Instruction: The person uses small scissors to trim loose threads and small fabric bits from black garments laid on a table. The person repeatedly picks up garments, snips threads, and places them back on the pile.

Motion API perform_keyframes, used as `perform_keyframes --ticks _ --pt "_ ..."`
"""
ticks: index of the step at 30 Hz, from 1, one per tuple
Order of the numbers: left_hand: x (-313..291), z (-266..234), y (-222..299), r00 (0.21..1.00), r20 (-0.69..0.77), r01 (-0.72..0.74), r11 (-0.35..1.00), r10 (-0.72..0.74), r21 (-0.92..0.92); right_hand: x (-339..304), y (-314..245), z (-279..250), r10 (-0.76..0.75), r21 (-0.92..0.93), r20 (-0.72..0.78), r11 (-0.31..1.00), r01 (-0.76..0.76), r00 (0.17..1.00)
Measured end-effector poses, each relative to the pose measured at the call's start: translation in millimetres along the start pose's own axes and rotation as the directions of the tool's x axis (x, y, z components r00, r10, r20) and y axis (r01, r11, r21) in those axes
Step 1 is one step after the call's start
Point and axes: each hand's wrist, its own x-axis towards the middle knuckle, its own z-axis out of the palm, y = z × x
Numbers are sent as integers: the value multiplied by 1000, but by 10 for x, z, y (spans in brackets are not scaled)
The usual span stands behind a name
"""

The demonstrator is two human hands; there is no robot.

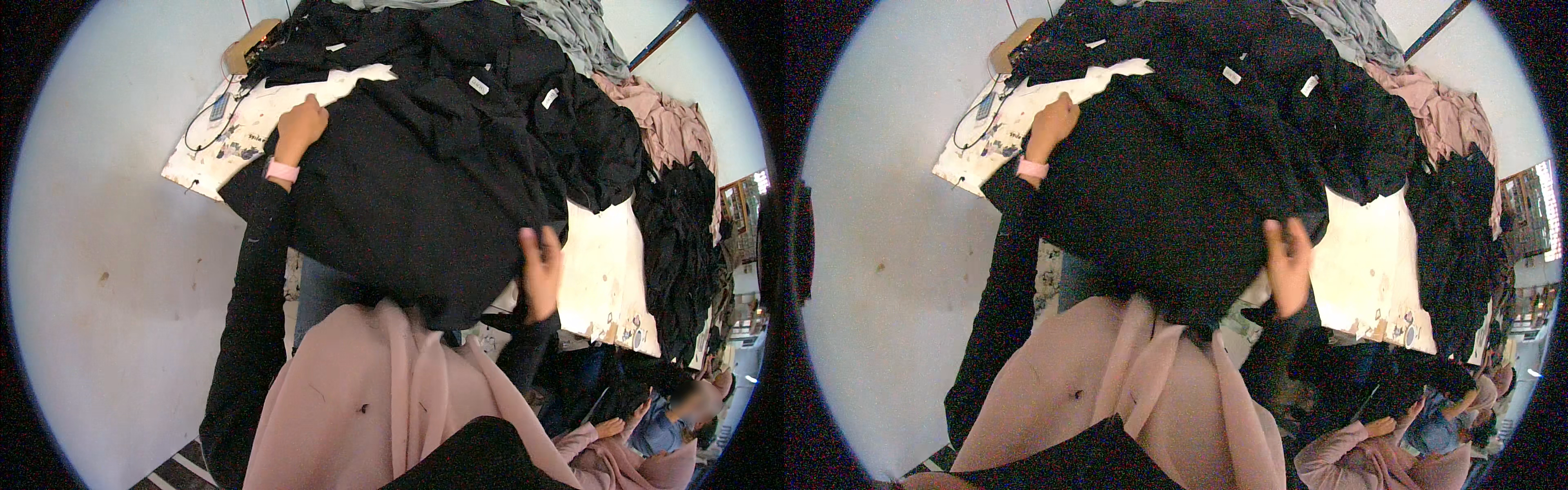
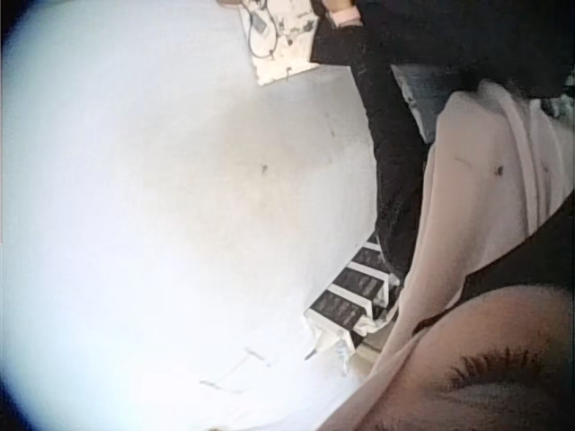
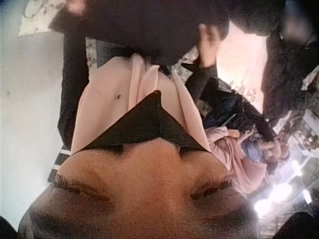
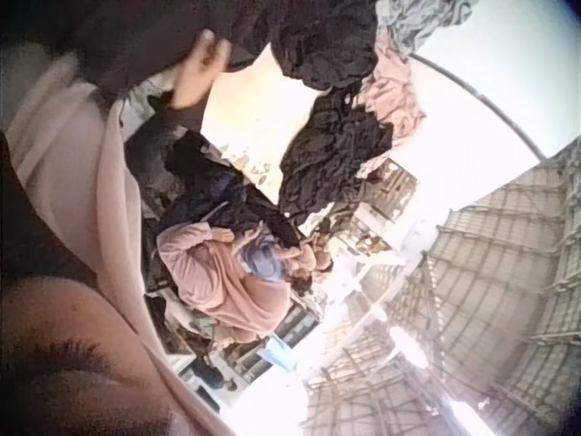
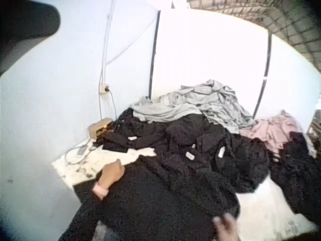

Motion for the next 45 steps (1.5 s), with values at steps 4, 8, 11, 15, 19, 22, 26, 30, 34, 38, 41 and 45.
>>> perform_keyframes --ticks 4,8,11,15,19,22,26,30,34,38,41,45 --pt "16 -439 -81 983 153 40 684 105 -728 181 -263 -701 -2 74 -294 997 25 956" --pt "-150 -679 -36 954 266 31 834 140 -551 416 -390 -964 -4 436 -280 890 131 960" --pt "-357 -706 -18 927 314 -69 916 205 -394 483 -300 -964 62 444 -303 892 83 951" --pt "-843 -664 128 879 443 -48 955 179 -292 494 -110 -979 126 442 -240 897 -7 963" --pt "-1641 -437 662 812 343 -294 839 472 -457 621 29 -975 154 528 -121 847 -68 981" --pt "-1890 -374 1010 740 414 -387 839 530 -382 665 59 -1034 -144 200 -241 960 195 960" --pt "-1469 -864 966 974 -3 -129 541 228 -831 625 -149 -1379 -156 376 -320 885 277 934" --pt "-940 -1876 717 877 -456 -481 257 154 -838 558 -452 -1650 -374 219 -441 837 502 816" --pt "-548 -2394 744 914 -382 -400 137 139 -906 816 -607 -1597 -404 182 -400 845 503 823" --pt "-65 -1909 732 937 -295 -349 455 187 -819 1471 -356 -1307 -357 144 -213 909 391 909" --pt "80 -1198 535 947 -138 -218 266 289 -939 2000 188 -973 -347 41 -197 931 361 917" --pt "-17 -510 206 959 -69 -171 368 274 -914 2351 1090 -698 -361 77 -124 925 371 924"
